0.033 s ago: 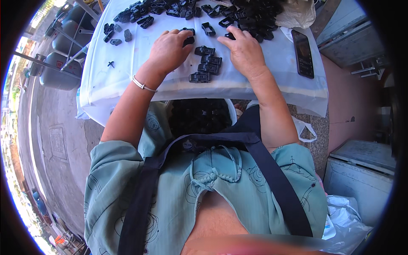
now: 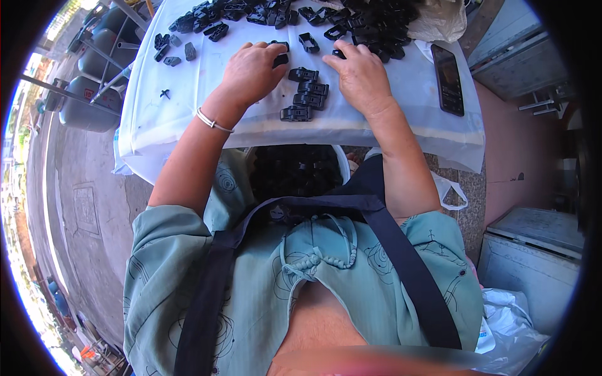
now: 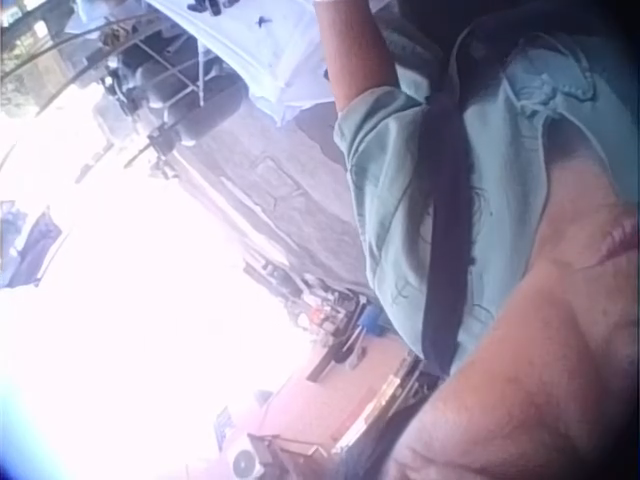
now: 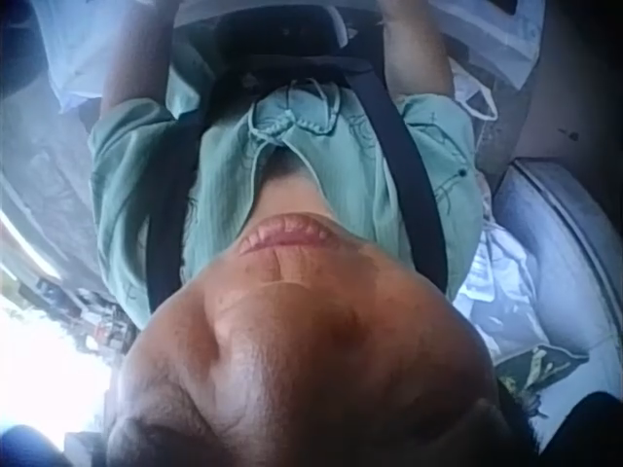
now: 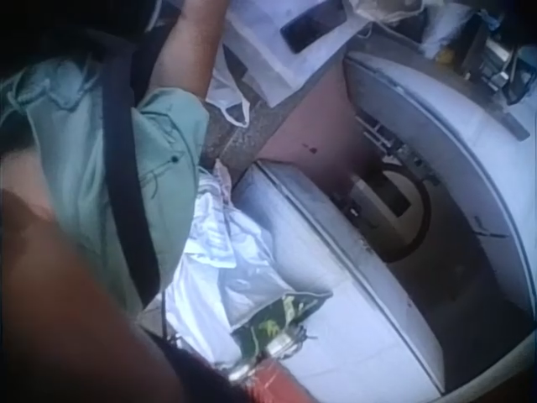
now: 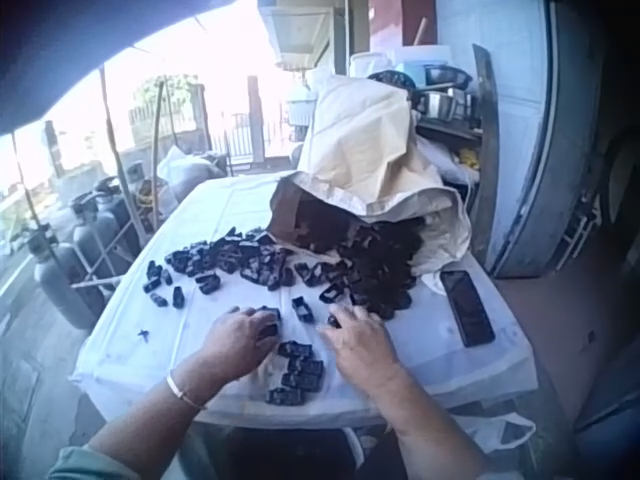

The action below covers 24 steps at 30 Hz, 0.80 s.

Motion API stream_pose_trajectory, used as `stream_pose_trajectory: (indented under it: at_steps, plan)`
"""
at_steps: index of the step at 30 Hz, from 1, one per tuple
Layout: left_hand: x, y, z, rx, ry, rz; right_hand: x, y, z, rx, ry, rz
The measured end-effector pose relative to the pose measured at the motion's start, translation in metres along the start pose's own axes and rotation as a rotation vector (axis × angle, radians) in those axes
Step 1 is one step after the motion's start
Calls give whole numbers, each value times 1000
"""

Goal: Manually assembling small black plastic components at a workstation.

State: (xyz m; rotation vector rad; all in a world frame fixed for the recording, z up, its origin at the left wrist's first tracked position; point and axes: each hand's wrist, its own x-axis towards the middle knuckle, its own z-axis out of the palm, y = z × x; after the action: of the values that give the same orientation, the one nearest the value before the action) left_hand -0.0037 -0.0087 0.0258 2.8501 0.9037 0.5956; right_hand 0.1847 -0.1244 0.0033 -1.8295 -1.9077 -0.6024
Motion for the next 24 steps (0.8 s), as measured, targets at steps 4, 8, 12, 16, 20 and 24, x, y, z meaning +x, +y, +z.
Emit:
stream_pose_trajectory:
  at_steps: [4,8,12,16,20,24]
  plan:
    - [20,-3,-4,27,-162,44,4,-9,0,-14,-109,96]
    - [17,-16,4,-466,-12,-84,1,-1,5,66,-63,37]
    - [2,-23,36,-826,24,-152,6,10,7,7,-18,133]
    - [-1,-5,26,-504,27,-26,8,9,10,14,-57,84]
    - [-4,1,9,-514,-87,7,6,10,4,85,-70,72]
    - [-18,-10,-5,-599,-252,67,4,2,0,313,-60,-47]
